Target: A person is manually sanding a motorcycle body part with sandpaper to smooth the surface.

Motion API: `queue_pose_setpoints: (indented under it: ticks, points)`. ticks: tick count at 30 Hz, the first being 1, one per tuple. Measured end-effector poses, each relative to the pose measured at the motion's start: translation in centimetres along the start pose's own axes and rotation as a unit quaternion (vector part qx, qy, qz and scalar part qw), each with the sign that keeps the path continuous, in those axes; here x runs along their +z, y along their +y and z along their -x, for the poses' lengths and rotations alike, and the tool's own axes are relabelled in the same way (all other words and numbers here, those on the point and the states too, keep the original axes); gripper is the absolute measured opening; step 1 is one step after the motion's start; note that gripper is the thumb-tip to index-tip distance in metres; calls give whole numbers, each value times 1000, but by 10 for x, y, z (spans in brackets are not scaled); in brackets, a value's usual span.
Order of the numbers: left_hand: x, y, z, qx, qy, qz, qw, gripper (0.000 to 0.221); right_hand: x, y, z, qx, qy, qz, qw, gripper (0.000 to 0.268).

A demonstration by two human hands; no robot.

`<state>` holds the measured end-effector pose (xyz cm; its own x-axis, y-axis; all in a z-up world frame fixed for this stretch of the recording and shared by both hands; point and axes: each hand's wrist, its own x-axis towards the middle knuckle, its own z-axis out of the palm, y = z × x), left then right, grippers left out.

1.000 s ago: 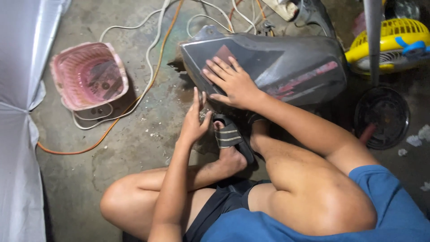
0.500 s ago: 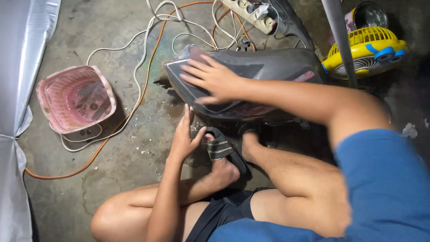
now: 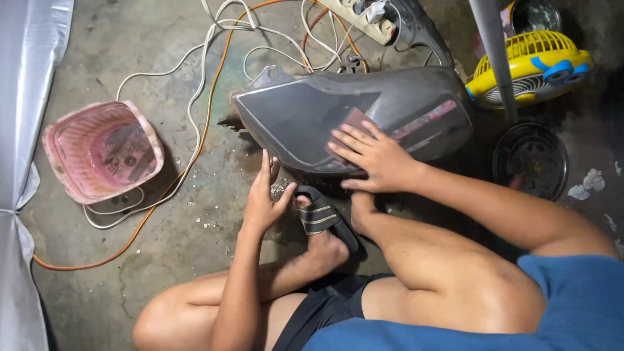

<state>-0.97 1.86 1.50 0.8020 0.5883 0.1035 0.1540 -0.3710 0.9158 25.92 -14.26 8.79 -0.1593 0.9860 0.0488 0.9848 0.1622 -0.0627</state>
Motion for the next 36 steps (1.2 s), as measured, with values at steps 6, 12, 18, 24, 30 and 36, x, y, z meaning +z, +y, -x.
queue_pose_setpoints:
  ticks: [6, 12, 18, 24, 30, 36]
  points:
    - [6, -9, 3, 7, -5, -8, 1000, 98, 33, -1, -118, -12, 86, -35, 996, 86]
    - [14, -15, 9, 12, -5, -2, 1000, 98, 35, -6, -111, 3, 64, -49, 997, 83]
    - [5, -2, 3, -14, 3, -21, 1000, 96, 24, -22, -6, 83, 36, 11, 996, 86]
    - [7, -3, 7, 2, -3, -29, 1000, 98, 33, -17, -93, 38, 77, -23, 996, 88]
    - [16, -14, 17, 14, -17, -32, 999, 97, 55, -17, -134, 16, 91, -35, 995, 87]
    - [6, -11, 2, -22, 20, -14, 999, 94, 18, -20, -19, 74, 50, -18, 996, 75]
